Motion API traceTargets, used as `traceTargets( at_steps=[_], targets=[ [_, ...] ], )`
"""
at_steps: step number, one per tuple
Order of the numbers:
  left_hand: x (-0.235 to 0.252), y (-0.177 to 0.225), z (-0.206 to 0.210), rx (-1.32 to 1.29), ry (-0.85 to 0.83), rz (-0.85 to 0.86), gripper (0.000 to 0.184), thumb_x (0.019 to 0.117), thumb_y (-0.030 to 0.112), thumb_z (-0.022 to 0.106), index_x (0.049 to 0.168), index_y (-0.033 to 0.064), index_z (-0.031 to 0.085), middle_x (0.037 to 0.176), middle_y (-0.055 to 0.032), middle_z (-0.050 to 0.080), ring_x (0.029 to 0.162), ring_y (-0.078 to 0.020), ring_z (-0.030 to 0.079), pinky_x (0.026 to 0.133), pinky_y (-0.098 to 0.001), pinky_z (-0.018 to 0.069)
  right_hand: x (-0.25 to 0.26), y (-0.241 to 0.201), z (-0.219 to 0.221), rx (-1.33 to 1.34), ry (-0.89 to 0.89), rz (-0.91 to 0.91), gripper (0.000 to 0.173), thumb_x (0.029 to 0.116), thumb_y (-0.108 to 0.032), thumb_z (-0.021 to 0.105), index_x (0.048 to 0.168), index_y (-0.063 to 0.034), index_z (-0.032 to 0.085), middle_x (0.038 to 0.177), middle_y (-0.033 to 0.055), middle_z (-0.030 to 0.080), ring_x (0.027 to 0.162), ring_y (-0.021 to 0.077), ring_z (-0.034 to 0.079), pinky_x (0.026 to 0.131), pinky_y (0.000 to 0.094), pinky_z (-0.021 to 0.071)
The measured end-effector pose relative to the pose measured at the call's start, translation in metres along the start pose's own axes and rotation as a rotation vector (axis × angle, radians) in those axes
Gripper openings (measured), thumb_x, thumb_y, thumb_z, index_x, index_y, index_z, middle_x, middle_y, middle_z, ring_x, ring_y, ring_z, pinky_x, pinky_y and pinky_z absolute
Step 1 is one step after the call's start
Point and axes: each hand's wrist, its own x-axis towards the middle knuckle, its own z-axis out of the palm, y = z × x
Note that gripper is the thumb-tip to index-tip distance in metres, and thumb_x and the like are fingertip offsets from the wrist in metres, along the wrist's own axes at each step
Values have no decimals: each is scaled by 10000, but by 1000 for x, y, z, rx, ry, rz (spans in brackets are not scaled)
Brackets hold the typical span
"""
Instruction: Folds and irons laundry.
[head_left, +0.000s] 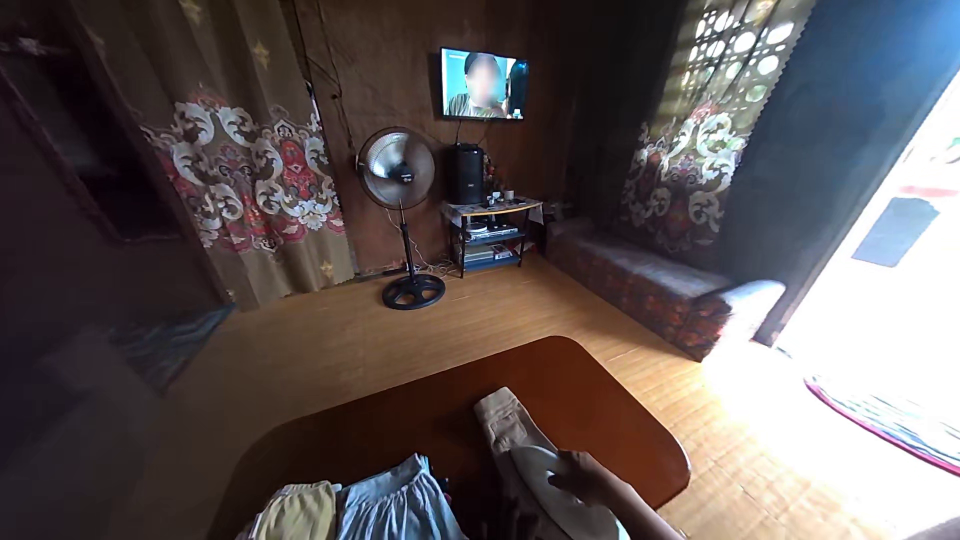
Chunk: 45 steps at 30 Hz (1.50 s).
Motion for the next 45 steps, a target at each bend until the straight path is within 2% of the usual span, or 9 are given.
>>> traceTargets(
  at_steps=[3,8,14,18,24,29,39,43,45],
  targets=[
    [6,-12,26,44,168,60,384,1012,320,503,1354,306,676,1520,-37,555,1450,-327,454,1185,-653,235,-37,25,8,4,7,35,518,1007,-380,664,1339,14,610,1228,283,669,1175,427,644,1034,605,470],
    [9,-17,41,82,163,61,396,1026,346,497,1398,357,635,1556,3,516,1476,-287,425,1215,-654,162,-62,84,27,1,52,16,504,963,-397,715,1273,-5,655,1146,257,703,1101,419,675,990,630,493],
    [8,-9,21,28,71,37,415,1034,304,468,1423,328,613,1575,-23,490,1518,-305,348,1230,-638,136,-8,18,7,-69,-7,-52,507,979,-385,690,1305,-2,630,1209,262,679,1165,415,648,1018,611,483],
    [5,-9,19,4,115,66,388,1024,287,507,1383,307,652,1545,-50,524,1487,-329,396,1227,-627,175,15,-15,1,-74,-34,-93,490,982,-347,698,1317,2,620,1218,268,669,1168,416,641,1009,612,479],
    [6,-10,31,46,182,65,383,1025,310,481,1360,338,665,1540,-8,533,1470,-305,431,1204,-635,217,-35,21,1,-55,-64,-15,497,999,-309,683,1362,19,595,1269,284,652,1217,424,621,1058,599,453],
    [10,-20,50,55,235,87,385,1014,311,511,1367,352,658,1517,-9,559,1446,-296,468,1210,-655,195,-64,79,17,-28,-5,-52,451,974,-319,709,1263,23,651,1148,273,694,1116,426,663,999,622,483],
    [4,-4,14,44,86,23,409,1023,288,500,1411,325,625,1567,-26,498,1505,-304,368,1220,-624,181,14,-9,6,-71,-28,-58,496,982,-335,691,1344,-5,614,1245,265,666,1189,419,636,1025,613,475],
    [9,-15,42,49,331,92,363,990,297,515,1299,332,704,1458,-10,608,1421,-292,490,1172,-613,291,-2,-1,6,-54,-41,-33,478,992,-322,680,1335,4,611,1229,271,668,1178,418,640,1020,608,476],
    [8,-15,43,53,340,94,353,1006,304,502,1294,323,706,1443,-15,623,1398,-296,520,1159,-624,314,-23,19,8,-48,-36,-24,471,995,-316,679,1326,14,617,1220,273,672,1170,416,644,1026,601,472]
  ],
)
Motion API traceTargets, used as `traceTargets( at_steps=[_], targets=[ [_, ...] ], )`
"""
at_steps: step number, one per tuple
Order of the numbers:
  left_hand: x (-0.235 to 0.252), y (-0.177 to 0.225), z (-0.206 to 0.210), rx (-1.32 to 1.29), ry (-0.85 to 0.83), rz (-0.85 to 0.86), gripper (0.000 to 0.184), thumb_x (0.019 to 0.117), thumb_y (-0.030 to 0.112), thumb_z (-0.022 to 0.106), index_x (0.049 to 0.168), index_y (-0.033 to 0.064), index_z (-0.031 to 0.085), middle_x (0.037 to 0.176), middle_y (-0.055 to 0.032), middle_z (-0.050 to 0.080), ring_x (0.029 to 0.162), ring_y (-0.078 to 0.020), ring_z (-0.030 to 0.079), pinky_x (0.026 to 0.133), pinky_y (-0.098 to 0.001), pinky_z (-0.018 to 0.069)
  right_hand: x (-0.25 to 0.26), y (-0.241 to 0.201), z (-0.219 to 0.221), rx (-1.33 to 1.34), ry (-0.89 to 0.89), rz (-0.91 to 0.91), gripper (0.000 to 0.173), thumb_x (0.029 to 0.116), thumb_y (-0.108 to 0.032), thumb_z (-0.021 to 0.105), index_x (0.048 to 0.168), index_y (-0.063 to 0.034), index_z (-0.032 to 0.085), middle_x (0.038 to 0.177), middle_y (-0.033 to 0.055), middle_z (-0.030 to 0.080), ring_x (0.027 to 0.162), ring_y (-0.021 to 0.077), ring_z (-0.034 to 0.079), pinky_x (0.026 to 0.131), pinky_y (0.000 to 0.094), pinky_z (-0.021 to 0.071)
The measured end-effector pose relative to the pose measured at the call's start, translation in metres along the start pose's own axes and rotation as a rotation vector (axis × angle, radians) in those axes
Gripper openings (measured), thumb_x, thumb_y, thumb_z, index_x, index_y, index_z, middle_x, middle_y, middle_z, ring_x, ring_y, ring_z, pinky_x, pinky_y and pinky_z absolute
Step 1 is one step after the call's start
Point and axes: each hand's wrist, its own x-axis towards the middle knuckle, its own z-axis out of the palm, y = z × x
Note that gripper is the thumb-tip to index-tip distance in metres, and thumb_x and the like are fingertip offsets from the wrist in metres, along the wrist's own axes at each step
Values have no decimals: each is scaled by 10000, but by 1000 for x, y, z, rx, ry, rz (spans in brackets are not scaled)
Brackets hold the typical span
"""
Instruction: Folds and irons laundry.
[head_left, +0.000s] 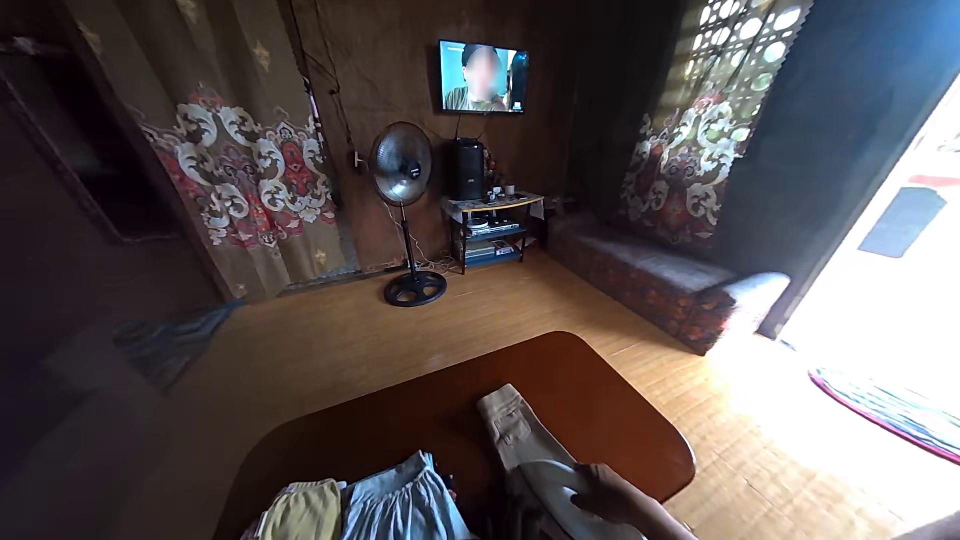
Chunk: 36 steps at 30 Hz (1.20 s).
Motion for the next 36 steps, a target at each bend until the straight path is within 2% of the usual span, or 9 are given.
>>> traceTargets(
  at_steps=[2,5,10,13,16,22,25,29,36],
  targets=[
    [2,5,-10,-6,-123,-45,392,1024,298,477,1369,318,661,1505,-20,569,1442,-299,471,1200,-642,238,-23,23,5,4,6,3,473,989,-308,689,1324,18,621,1212,277,676,1164,422,647,1028,607,470],
    [2,2,-6,-39,-103,-33,386,1015,289,500,1360,276,671,1499,-40,576,1428,-313,490,1207,-647,216,-46,40,9,-13,-6,22,462,995,-309,689,1316,18,626,1194,283,681,1153,433,651,1021,614,471],
    [3,0,-6,-58,-139,-50,371,1022,272,480,1332,250,683,1464,-43,600,1419,-312,492,1211,-636,224,-13,30,6,-6,-19,-53,471,981,-321,703,1294,24,631,1178,268,684,1128,408,659,1010,595,481],
    [5,0,-7,26,-38,-28,338,1001,310,485,1220,264,738,1366,-23,668,1314,-294,582,1100,-561,405,18,-11,-3,-25,-16,-64,472,981,-319,698,1302,19,628,1202,274,676,1150,414,651,1017,600,480],
    [8,14,-36,11,-154,-75,358,997,299,506,1290,241,704,1433,-49,620,1382,-332,513,1131,-566,373,40,-32,-8,-16,4,-73,460,981,-307,697,1299,16,625,1204,272,671,1150,414,647,1007,604,482],
    [4,10,-22,-10,-1,-30,310,972,283,527,1171,245,762,1303,-34,703,1265,-305,618,1083,-542,436,-1,-9,-6,-20,-36,-4,481,991,-312,688,1333,16,611,1241,278,661,1192,419,631,1036,601,464],
    [2,4,-13,-14,-54,-25,336,997,283,509,1240,239,736,1384,-40,664,1344,-316,571,1172,-605,324,-35,30,4,30,-16,-5,462,984,-299,702,1316,12,627,1198,267,681,1148,411,652,1018,598,476],
    [4,4,-14,-33,-145,-56,356,1007,279,509,1298,223,706,1434,-70,625,1397,-311,522,1205,-607,262,-43,47,14,18,9,-7,468,980,-317,702,1300,15,629,1179,271,684,1135,419,655,1008,612,477],
    [9,12,-38,-45,-215,-71,354,1016,282,506,1301,213,705,1411,-78,629,1364,-325,530,1173,-580,315,34,-28,-5,-28,7,-43,470,986,-314,687,1321,9,618,1235,272,663,1182,420,635,1021,613,475]
  ],
)
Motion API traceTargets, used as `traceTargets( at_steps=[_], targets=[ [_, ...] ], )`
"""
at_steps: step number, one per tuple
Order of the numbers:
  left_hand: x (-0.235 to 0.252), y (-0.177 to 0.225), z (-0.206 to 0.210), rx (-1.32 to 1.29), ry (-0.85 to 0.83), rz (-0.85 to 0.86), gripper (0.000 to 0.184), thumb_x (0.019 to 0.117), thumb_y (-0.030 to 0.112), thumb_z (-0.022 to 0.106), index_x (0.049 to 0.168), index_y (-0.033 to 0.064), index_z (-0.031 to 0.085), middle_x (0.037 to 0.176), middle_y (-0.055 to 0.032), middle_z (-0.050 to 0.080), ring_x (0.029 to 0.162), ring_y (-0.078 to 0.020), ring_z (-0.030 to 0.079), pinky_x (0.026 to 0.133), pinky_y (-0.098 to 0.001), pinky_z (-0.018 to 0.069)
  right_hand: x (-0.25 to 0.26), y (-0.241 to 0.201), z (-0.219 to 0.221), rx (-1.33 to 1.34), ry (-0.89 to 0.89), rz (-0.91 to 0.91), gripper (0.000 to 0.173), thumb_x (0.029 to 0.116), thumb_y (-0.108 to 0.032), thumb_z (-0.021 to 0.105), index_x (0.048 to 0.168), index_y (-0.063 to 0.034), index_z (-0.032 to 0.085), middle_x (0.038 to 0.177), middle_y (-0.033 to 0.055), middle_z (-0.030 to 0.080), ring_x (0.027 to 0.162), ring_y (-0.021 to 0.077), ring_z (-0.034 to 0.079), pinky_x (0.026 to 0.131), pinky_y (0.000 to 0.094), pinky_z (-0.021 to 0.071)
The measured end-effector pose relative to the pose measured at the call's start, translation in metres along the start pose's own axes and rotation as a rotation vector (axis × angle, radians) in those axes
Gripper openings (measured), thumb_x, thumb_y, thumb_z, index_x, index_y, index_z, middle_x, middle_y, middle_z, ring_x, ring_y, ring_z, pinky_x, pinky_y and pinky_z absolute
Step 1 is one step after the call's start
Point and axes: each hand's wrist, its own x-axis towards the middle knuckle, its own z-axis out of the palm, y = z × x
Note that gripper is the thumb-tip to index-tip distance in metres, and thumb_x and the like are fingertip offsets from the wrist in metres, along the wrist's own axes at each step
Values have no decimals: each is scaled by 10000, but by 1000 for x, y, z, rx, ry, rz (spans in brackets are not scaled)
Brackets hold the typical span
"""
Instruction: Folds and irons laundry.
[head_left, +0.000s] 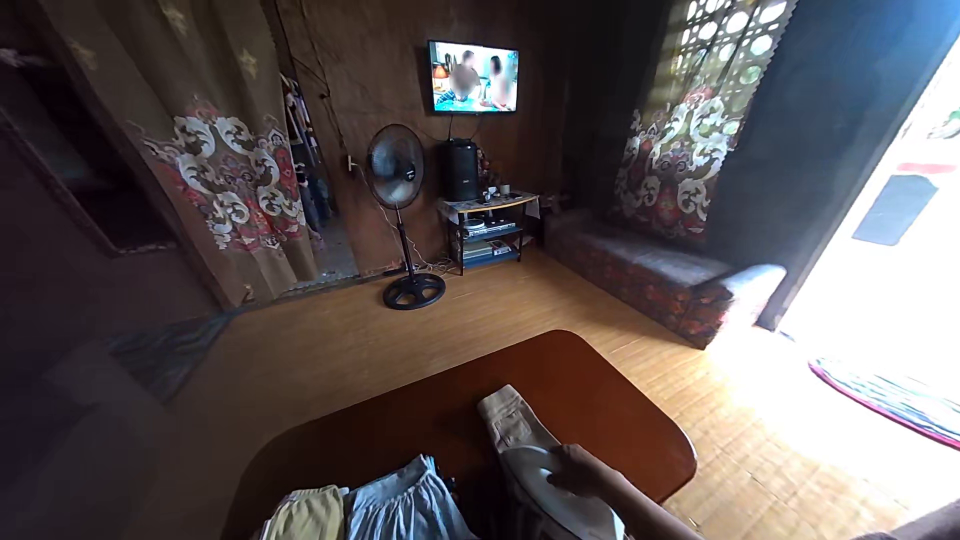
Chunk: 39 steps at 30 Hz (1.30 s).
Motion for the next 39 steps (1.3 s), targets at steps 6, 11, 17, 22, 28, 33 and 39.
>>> traceTargets(
  at_steps=[6,11,17,22,28,33,39],
  targets=[
    [0,-6,17,-29,108,45,317,988,238,527,1212,199,748,1370,-74,656,1325,-317,566,1140,-571,363,-17,5,1,24,-14,51,482,996,-316,675,1346,7,604,1258,279,657,1209,431,625,1034,615,467],
    [-1,-12,28,58,65,10,363,1015,312,492,1308,262,700,1447,-43,615,1392,-304,522,1201,-586,279,-72,61,21,61,27,82,470,985,-327,689,1312,7,635,1207,269,683,1165,426,648,1020,621,472],
    [1,-14,33,64,101,15,349,1015,317,498,1272,251,724,1412,-58,639,1360,-323,547,1170,-605,316,-47,42,15,47,29,56,441,976,-323,697,1268,6,649,1177,262,687,1135,413,658,997,615,488],
    [1,1,3,50,10,-34,352,1008,318,498,1291,278,703,1435,-35,615,1380,-311,515,1131,-573,372,12,-9,1,16,25,39,462,972,-314,696,1312,-9,623,1231,263,666,1177,419,640,1000,630,485],
    [-1,1,2,45,29,-15,343,1008,298,504,1270,253,721,1412,-56,636,1356,-311,546,1143,-571,355,-25,6,3,33,-1,87,462,998,-304,669,1327,14,611,1253,278,658,1205,431,627,1028,616,470],
    [0,-7,19,37,10,-15,368,1021,295,500,1328,220,688,1470,-57,596,1432,-298,481,1231,-592,218,-76,60,24,61,43,111,475,988,-322,685,1324,9,625,1225,280,676,1180,441,641,1023,633,469],
    [1,-9,24,55,25,0,369,1019,316,476,1296,235,707,1446,-52,612,1396,-301,513,1198,-587,276,-42,37,15,24,2,70,464,984,-325,687,1311,-1,630,1224,266,674,1180,422,642,1021,616,478]
  ],
)
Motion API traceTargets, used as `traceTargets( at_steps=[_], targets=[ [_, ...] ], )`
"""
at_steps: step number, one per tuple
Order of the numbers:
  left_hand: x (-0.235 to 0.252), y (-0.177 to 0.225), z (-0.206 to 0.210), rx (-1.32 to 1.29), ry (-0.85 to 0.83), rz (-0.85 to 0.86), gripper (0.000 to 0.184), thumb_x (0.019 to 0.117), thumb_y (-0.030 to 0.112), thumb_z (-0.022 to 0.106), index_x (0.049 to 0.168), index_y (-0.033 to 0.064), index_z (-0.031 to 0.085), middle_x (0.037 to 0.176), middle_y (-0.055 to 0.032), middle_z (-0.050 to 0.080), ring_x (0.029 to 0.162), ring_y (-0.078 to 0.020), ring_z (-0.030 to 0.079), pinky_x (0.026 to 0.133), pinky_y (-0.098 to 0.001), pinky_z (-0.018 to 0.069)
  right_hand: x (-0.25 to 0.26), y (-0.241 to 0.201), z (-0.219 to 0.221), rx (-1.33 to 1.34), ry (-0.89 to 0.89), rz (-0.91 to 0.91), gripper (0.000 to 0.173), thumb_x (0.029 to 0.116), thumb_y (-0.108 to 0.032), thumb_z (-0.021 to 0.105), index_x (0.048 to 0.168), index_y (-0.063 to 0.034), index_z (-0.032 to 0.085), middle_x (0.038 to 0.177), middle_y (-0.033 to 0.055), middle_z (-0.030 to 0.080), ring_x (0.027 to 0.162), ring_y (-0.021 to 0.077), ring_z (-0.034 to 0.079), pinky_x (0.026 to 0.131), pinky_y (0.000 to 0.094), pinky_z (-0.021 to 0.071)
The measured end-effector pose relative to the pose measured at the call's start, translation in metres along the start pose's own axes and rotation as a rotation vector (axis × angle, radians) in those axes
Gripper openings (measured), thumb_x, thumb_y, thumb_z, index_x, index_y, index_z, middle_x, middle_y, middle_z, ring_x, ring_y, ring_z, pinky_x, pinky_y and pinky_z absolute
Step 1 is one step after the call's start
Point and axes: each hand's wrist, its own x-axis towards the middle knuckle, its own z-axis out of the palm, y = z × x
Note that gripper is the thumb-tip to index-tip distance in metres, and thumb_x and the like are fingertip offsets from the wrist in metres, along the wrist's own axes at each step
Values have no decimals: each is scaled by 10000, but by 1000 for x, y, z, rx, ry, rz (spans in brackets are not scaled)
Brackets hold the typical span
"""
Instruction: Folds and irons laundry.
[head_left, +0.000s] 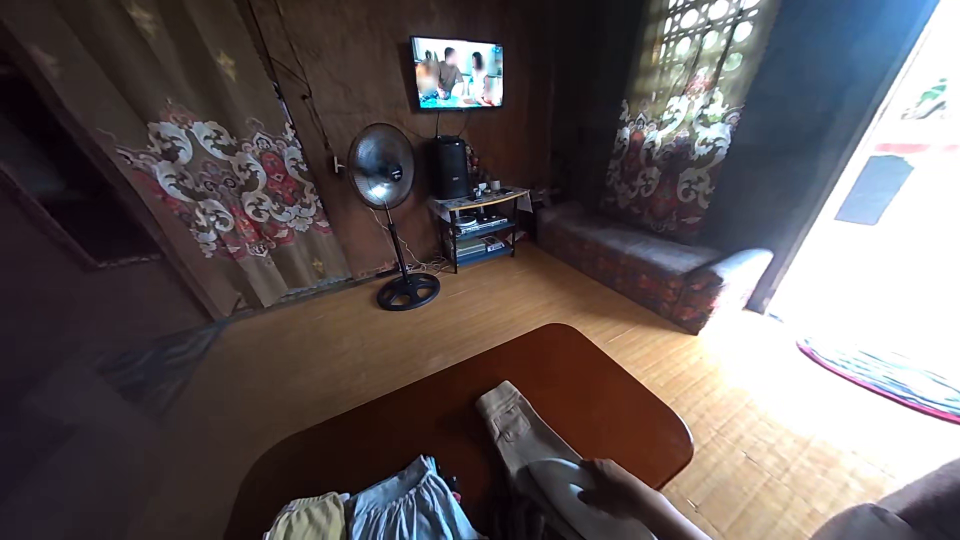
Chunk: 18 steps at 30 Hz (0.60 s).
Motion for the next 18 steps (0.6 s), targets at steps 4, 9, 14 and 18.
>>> traceTargets(
  at_steps=[4,9,14,18],
  targets=[
    [1,10,-21,2,6,-15,339,992,296,521,1264,265,721,1396,-33,645,1340,-299,553,1125,-558,384,41,-41,-12,-11,7,-34,455,974,-312,692,1310,-12,631,1225,265,672,1170,429,643,992,640,487],
    [-1,10,-21,-2,33,-1,339,996,298,510,1255,256,725,1387,-37,650,1330,-307,561,1104,-551,405,23,-32,-12,-6,-21,-32,449,989,-297,682,1310,11,623,1232,277,664,1185,427,634,1012,624,473],
    [0,0,3,-30,85,34,345,1017,273,503,1284,231,717,1411,-71,640,1360,-327,552,1185,-627,282,-25,21,-1,17,-33,-34,452,1000,-309,674,1314,12,625,1210,275,676,1164,420,647,1021,614,471],
    [2,-2,2,-6,2,15,367,1022,292,482,1321,242,690,1458,-65,605,1417,-317,498,1210,-622,244,-18,22,2,22,-29,-41,446,990,-304,685,1300,11,626,1192,272,677,1145,420,651,999,613,479]
  ],
)
